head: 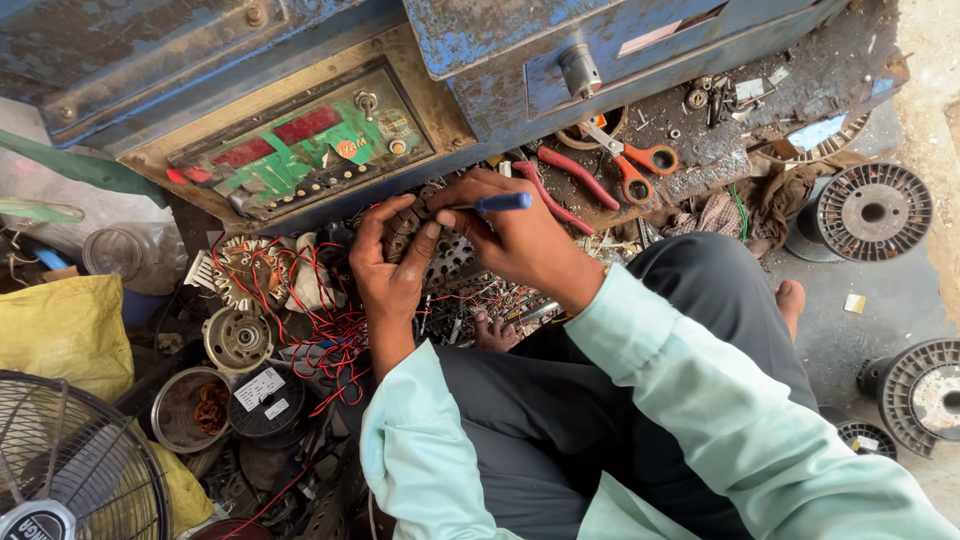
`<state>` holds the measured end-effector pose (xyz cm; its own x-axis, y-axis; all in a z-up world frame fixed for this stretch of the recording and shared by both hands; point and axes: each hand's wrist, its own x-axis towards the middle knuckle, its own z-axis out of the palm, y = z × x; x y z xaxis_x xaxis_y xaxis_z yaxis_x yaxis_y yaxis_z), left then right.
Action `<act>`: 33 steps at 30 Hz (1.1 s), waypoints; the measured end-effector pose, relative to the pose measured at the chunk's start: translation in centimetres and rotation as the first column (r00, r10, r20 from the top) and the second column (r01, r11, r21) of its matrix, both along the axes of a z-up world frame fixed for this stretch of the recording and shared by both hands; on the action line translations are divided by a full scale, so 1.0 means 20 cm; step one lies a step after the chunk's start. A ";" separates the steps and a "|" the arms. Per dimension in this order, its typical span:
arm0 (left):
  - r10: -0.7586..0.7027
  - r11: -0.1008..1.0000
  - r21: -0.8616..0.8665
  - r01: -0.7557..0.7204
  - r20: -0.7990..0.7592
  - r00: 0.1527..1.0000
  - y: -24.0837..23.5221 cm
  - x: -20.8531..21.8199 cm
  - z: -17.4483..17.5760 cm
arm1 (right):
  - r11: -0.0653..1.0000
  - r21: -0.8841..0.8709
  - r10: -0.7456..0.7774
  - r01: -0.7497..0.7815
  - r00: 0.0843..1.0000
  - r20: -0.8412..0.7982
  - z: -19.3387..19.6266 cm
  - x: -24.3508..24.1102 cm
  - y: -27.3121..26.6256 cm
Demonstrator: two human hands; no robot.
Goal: The person uses a screwdriver and a blue tool to manipulate wires and components on an electric fan stator.
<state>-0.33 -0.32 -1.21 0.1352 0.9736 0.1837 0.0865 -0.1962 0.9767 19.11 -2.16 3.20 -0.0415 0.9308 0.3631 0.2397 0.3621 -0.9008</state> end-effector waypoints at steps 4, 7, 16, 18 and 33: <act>-0.017 1.000 -0.022 0.019 0.054 0.998 0.00 0.00 -0.02 | 0.997 0.070 0.029 -0.034 0.997 0.065 0.03 0.01 0.04; -0.006 1.000 -0.018 0.007 0.057 0.998 0.01 0.00 -0.04 | 1.000 0.006 -0.018 0.017 0.984 0.178 0.00 0.00 0.07; -0.023 1.000 -0.003 0.023 0.022 0.999 0.01 0.00 -0.02 | 0.988 0.127 -0.103 0.091 0.990 0.097 -0.07 -0.09 -0.01; -0.023 1.000 -0.008 0.024 0.054 0.998 0.01 0.00 -0.02 | 0.985 0.110 -0.124 0.132 0.990 -0.073 -0.08 -0.10 -0.02; -0.087 0.993 -0.076 0.094 0.085 0.993 0.01 -0.06 -0.01 | 0.960 0.249 -0.163 0.128 0.979 0.124 -0.03 -0.10 -0.11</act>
<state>-1.57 -0.06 -1.47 0.2112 0.9701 0.1200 -0.0081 -0.1210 0.9926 17.14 -4.33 2.58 0.0208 0.8178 0.5752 0.4248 0.5136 -0.7455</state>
